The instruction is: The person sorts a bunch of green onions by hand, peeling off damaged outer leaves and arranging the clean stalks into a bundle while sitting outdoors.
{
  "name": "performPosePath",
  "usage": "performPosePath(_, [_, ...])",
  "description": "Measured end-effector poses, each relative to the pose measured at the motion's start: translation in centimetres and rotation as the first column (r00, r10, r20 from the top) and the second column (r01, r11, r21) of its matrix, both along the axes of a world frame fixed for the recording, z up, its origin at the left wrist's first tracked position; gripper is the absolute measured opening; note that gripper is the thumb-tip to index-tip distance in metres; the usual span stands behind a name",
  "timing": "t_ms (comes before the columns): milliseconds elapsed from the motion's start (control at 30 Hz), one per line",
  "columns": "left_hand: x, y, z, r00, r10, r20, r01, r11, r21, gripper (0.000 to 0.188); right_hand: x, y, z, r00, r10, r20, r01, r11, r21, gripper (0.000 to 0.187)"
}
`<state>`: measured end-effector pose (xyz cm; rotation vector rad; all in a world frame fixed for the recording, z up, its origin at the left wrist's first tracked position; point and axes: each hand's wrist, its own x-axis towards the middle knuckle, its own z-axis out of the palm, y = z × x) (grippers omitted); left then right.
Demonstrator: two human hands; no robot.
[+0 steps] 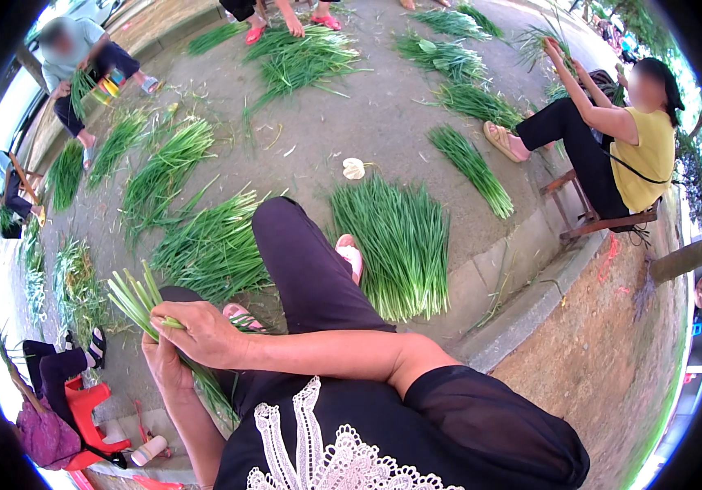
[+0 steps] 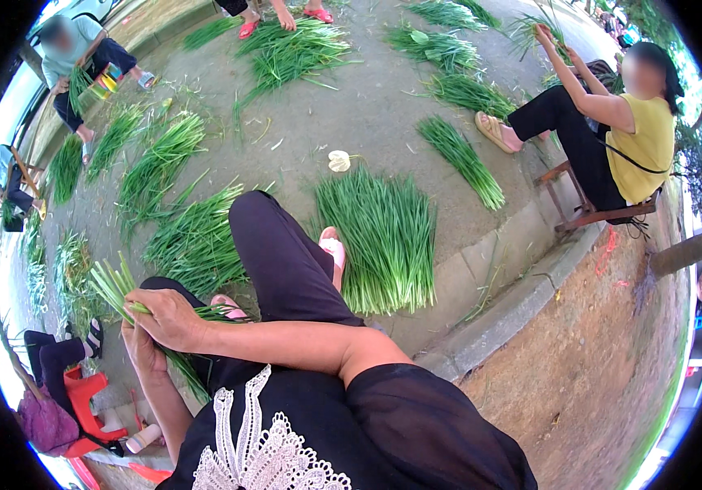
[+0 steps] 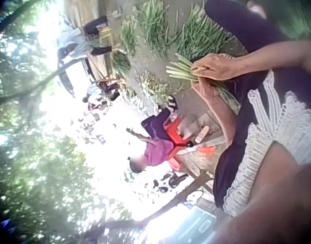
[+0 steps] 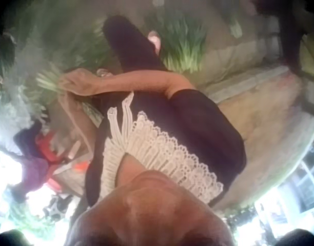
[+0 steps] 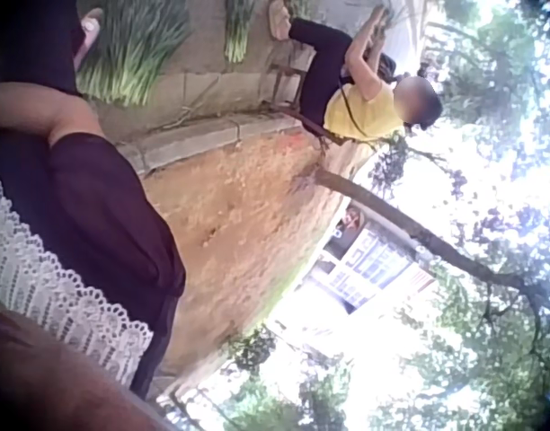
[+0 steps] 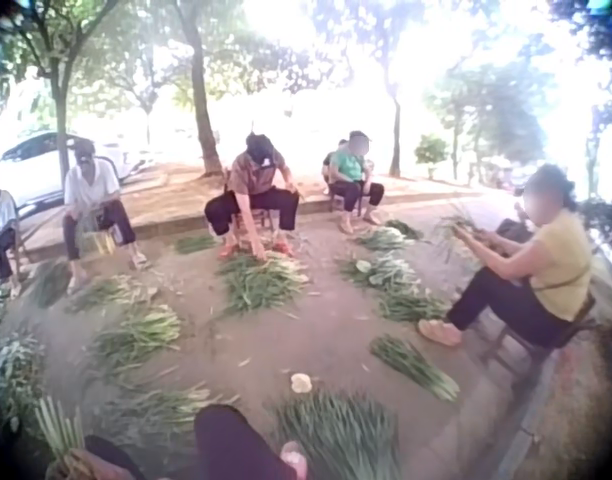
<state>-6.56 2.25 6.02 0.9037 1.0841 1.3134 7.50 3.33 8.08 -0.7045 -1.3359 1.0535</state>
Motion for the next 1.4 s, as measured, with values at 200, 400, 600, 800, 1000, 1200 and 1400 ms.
performPosePath(200, [0.5, 0.2, -0.1, 1.000, 0.002, -0.006, -0.002, 1.000, -0.020, 0.026, 0.3, 0.1, 0.0, 1.000, 0.008, -0.010, -0.008, 1.000, -0.029, 0.018])
performPosePath(400, [1.2, -0.2, 0.7, 0.998, 0.052, -0.041, -0.054, 0.998, -0.042, 0.023, 0.0, 0.0, -0.1, 1.000, -0.019, 0.021, 0.019, 0.999, -0.028, 0.021])
performPosePath(600, [3.3, 0.4, 3.3, 0.987, 0.051, -0.151, -0.066, 0.993, -0.095, 0.018, 1.3, 0.8, 0.3, 0.950, 0.110, -0.293, -0.221, 0.898, -0.380, 0.024])
performPosePath(800, [2.8, 1.2, 3.4, 0.997, 0.069, 0.025, -0.065, 0.987, -0.148, 0.020, 5.1, 4.4, 1.1, 0.970, -0.138, -0.201, -0.003, 0.818, -0.575, 0.030])
performPosePath(1000, [0.7, 1.2, 3.3, 0.994, 0.089, 0.067, -0.080, 0.989, -0.126, 0.017, 14.5, 9.7, 2.9, 0.609, -0.297, -0.735, -0.063, 0.906, -0.418, 0.022])
performPosePath(1200, [0.9, 1.1, 3.0, 0.998, 0.059, 0.009, -0.058, 0.994, -0.095, 0.017, 7.9, 7.2, 3.3, 0.951, -0.067, -0.303, -0.081, 0.889, -0.450, 0.012])
performPosePath(1400, [2.0, 0.9, 4.1, 0.887, 0.173, -0.428, -0.187, 0.982, 0.010, 0.015, 2.8, 5.6, 4.1, 0.951, 0.298, -0.086, -0.306, 0.858, -0.412, 0.021])
